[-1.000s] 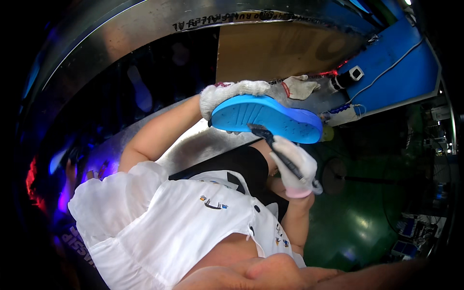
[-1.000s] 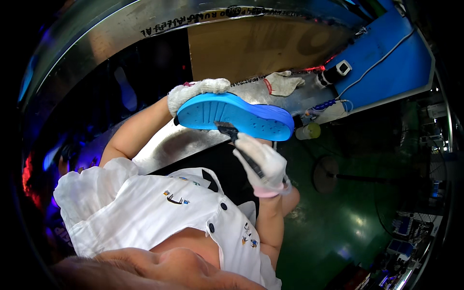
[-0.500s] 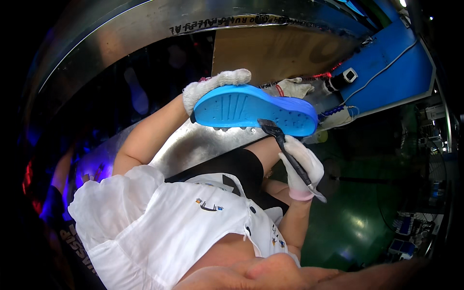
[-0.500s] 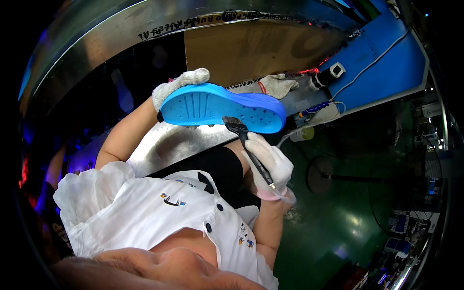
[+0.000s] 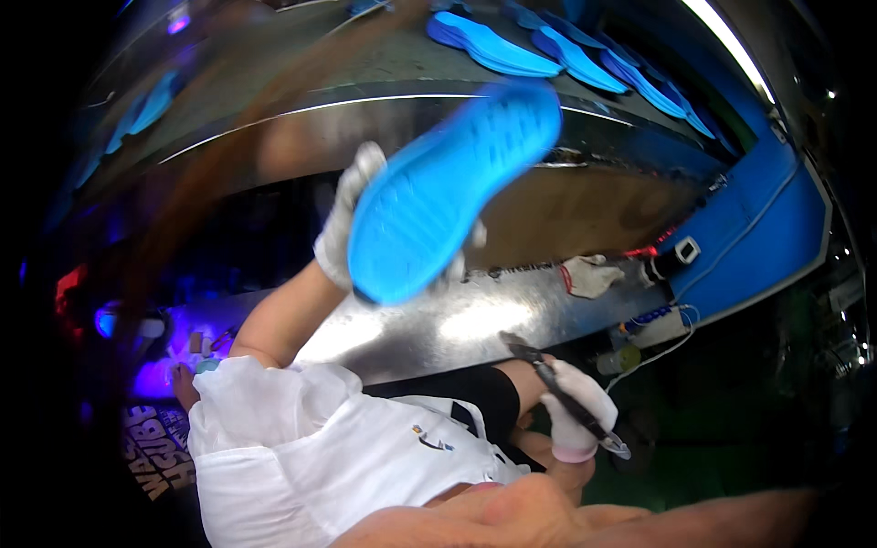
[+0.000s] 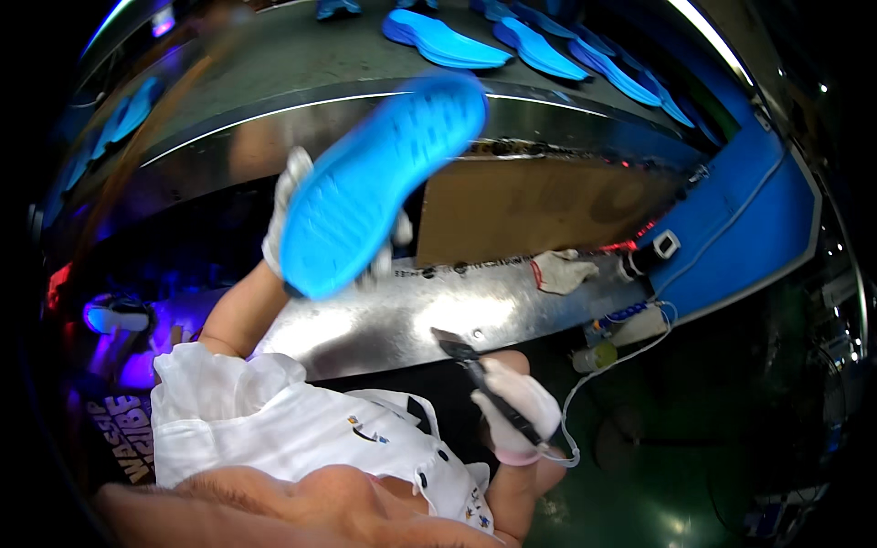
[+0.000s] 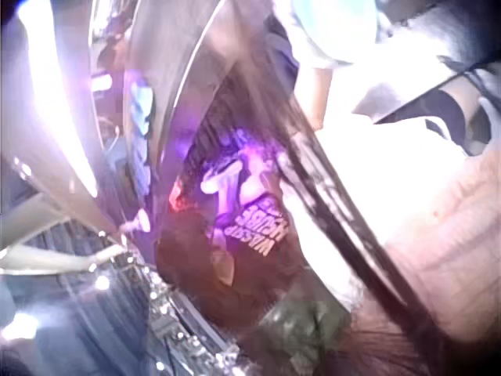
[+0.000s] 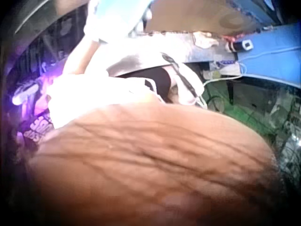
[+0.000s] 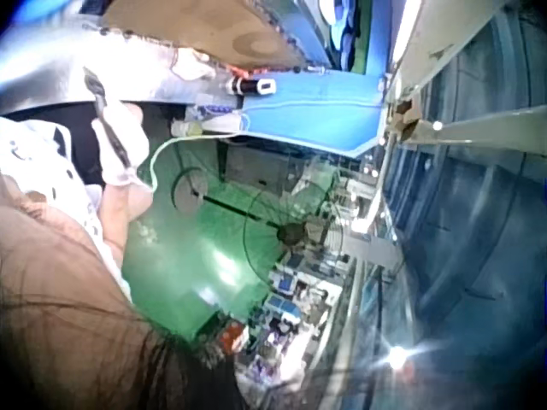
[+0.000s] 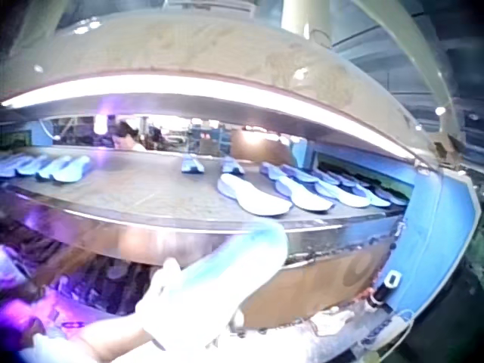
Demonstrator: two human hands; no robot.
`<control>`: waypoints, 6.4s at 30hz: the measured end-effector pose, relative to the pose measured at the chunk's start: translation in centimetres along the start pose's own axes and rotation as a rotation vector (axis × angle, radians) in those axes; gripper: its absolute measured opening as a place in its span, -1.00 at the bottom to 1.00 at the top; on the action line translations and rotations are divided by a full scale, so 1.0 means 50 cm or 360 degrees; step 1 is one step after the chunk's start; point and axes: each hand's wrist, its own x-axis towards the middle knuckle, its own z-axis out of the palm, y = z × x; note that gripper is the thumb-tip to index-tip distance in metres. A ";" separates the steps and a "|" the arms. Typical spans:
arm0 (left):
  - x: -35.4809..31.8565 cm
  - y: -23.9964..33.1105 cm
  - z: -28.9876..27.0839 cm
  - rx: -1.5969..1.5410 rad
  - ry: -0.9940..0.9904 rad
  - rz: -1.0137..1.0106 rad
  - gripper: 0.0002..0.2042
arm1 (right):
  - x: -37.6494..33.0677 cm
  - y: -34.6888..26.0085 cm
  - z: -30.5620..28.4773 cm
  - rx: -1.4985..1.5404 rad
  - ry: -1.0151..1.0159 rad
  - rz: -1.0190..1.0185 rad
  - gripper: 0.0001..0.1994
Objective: The person uses a black marking tool to mark the bottom of blue shoe soles held by hand and then places each sole onto a moving conveyor belt.
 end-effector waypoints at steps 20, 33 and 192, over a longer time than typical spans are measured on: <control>0.419 0.100 0.086 0.4071 0.0513 0.0038 -0.21 | -0.047 0.010 0.052 0.0063 0.0014 0.0478 -0.73; -0.156 0.462 0.014 0.5092 0.2551 0.0253 -0.60 | -0.059 0.043 0.081 0.0251 -0.0068 0.0510 -0.74; 0.189 -0.377 -0.179 -0.1418 -0.0775 -0.1474 -0.21 | 0.004 0.008 0.039 0.0317 0.0662 0.0406 -0.77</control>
